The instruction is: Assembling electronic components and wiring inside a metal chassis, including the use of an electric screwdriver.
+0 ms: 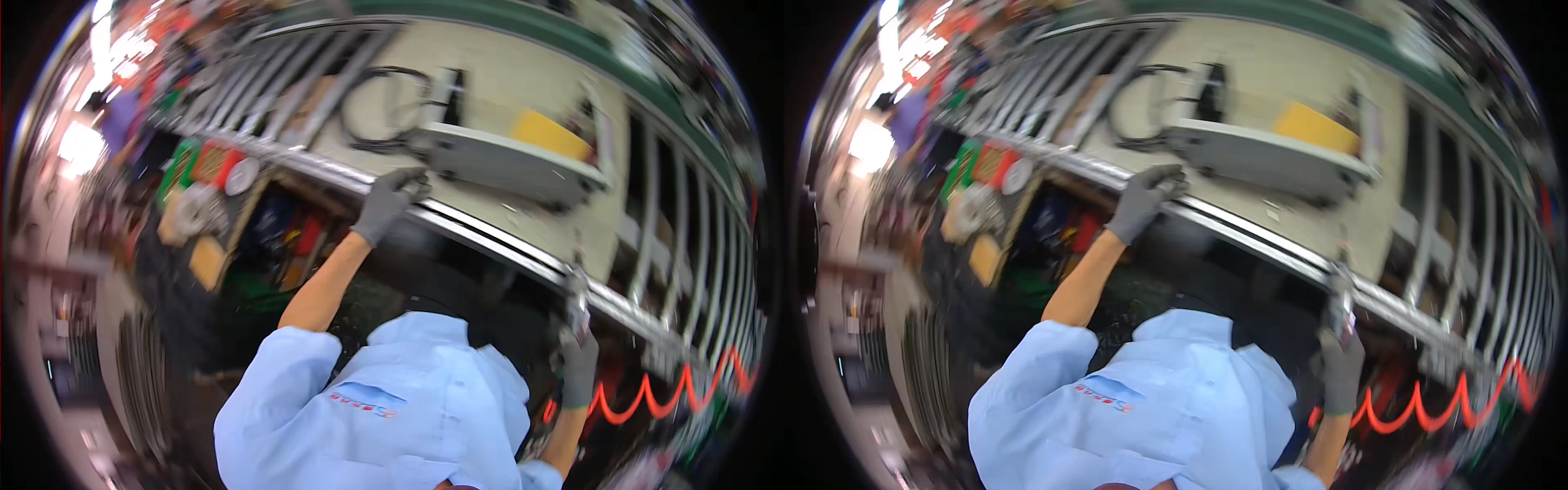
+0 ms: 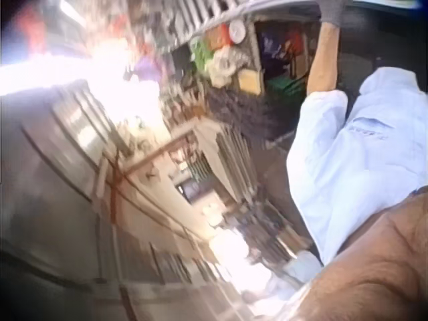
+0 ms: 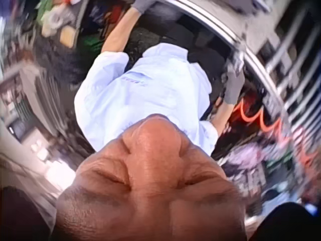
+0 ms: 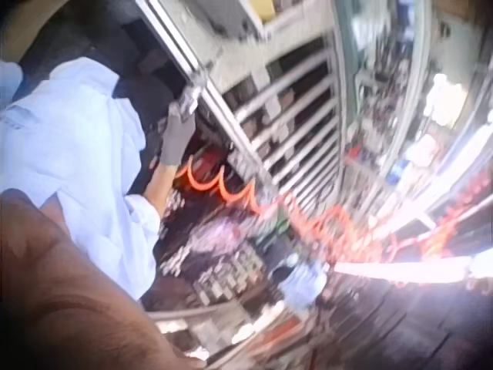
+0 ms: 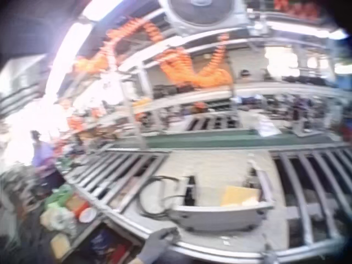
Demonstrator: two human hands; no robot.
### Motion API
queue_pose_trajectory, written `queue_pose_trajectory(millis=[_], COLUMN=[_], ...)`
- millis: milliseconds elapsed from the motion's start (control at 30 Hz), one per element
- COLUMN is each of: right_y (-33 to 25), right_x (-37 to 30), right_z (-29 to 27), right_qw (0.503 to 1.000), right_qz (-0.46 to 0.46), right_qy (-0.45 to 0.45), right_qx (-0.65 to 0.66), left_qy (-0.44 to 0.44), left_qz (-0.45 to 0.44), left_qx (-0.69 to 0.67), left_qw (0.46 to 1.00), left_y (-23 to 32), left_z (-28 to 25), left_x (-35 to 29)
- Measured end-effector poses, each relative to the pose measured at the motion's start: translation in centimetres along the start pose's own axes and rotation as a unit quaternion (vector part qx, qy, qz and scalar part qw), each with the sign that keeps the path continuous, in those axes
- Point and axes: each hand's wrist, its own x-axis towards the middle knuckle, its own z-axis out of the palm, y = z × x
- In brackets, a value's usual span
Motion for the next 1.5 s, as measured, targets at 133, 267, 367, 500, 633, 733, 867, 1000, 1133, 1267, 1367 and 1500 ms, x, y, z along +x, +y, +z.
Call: queue_pose_trajectory(millis=[133,267,367,500,633,733,867,1000,1133,1267,1367,1500], right_y=[3.3,1.8,1.2,0.8,1.5,1.4,0.8,0.6,-0.1,0.1,-0.4,-0.3], right_x=[2.1,2.1,2.3,2.4,2.9,2.7,1.8,1.5,1.1,2.0,1.3,1.4], right_z=[0.0,0.9,1.2,1.7,1.5,1.5,2.4,2.4,4.0,3.5,3.6,3.9], right_qw=[1.0,1.0,0.998,0.996,0.995,0.995,0.997,0.997,0.996,0.995,0.993,0.995], right_qz=[-0.025,-0.01,-0.026,-0.03,-0.02,-0.007,-0.011,-0.003,-0.006,0.039,0.066,0.035], right_qy=[0.006,-0.005,0.002,0.027,0.043,0.045,0.032,0.028,0.058,0.047,0.054,0.062], right_qx=[0.012,-0.028,-0.057,-0.082,-0.086,-0.085,-0.067,-0.072,-0.066,-0.075,-0.08,-0.067], left_qy=[0.163,0.387,0.499,0.497,0.47,0.443,0.326,0.178,0.125,0.191,0.273,0.299], left_qz=[-0.026,0.025,0.059,-0.064,-0.096,-0.007,0.002,-0.108,-0.158,-0.106,-0.083,-0.054], left_qx=[0.132,0.406,0.27,0.375,0.522,0.554,0.634,0.753,0.747,0.772,0.726,0.708], left_qw=[0.977,0.827,0.821,0.78,0.705,0.704,0.701,0.625,0.634,0.597,0.625,0.638], left_y=[2.4,7.8,6.8,6.3,5.2,4.7,4.9,4.2,2.2,0.5,0.3,1.0], left_z=[-12.0,-27.7,-42.1,-52.1,-55.3,-54.9,-51.9,-51.0,-53.9,-54.9,-53.5,-53.6], left_x=[-3.1,-9.8,-12.1,-12.8,-11.5,-8.0,-2.4,1.4,2.9,3.0,3.1,2.2])
